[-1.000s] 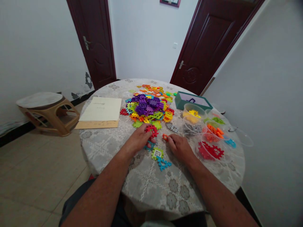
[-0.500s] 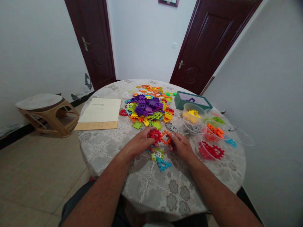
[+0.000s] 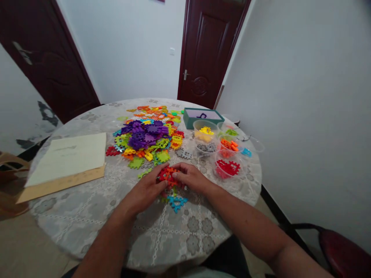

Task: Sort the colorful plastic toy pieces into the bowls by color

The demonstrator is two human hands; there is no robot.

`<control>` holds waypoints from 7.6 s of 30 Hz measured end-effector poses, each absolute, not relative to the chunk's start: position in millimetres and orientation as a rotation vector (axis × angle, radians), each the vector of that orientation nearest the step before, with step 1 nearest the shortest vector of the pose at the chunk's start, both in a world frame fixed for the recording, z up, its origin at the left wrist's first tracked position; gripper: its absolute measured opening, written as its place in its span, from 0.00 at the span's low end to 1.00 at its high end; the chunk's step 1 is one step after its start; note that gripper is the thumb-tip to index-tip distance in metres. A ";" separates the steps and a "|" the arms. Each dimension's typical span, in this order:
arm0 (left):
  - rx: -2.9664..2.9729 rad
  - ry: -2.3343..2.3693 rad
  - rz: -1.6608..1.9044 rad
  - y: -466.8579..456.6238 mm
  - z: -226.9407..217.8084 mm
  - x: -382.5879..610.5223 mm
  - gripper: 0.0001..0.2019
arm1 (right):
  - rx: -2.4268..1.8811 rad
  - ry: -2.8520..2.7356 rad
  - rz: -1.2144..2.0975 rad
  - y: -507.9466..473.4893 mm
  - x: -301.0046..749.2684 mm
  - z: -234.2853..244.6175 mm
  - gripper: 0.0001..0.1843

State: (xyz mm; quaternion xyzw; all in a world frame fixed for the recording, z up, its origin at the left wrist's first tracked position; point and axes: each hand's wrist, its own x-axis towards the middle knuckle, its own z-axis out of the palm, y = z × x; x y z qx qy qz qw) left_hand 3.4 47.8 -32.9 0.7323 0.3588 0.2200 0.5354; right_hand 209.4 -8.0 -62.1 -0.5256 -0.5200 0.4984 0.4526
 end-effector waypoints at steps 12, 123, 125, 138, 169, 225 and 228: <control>1.600 0.791 0.469 33.6 -21.7 5.1 0.39 | -1.106 -0.995 1.589 -13.1 209.5 -62.9 0.25; 2.808 1.078 0.391 74.2 -61.8 4.2 0.20 | -1.381 -0.961 0.800 12.2 218.0 -58.1 0.13; 2.819 1.009 0.371 67.1 -57.0 4.7 0.16 | -1.338 -0.907 0.796 12.6 221.7 -56.9 0.14; 2.866 1.177 0.392 71.9 -57.1 47.4 0.25 | -1.201 -0.794 0.885 0.7 215.9 -27.4 0.15; 2.938 1.273 0.412 93.3 -68.9 40.1 0.11 | -1.240 -0.996 0.822 11.4 211.5 -53.5 0.10; 2.658 1.532 0.253 64.3 -49.2 28.3 0.20 | -1.236 -0.856 1.169 12.2 220.0 -60.6 0.19; 2.662 1.488 0.270 64.7 -49.8 28.5 0.20 | -1.258 -0.881 1.159 12.4 220.6 -62.7 0.17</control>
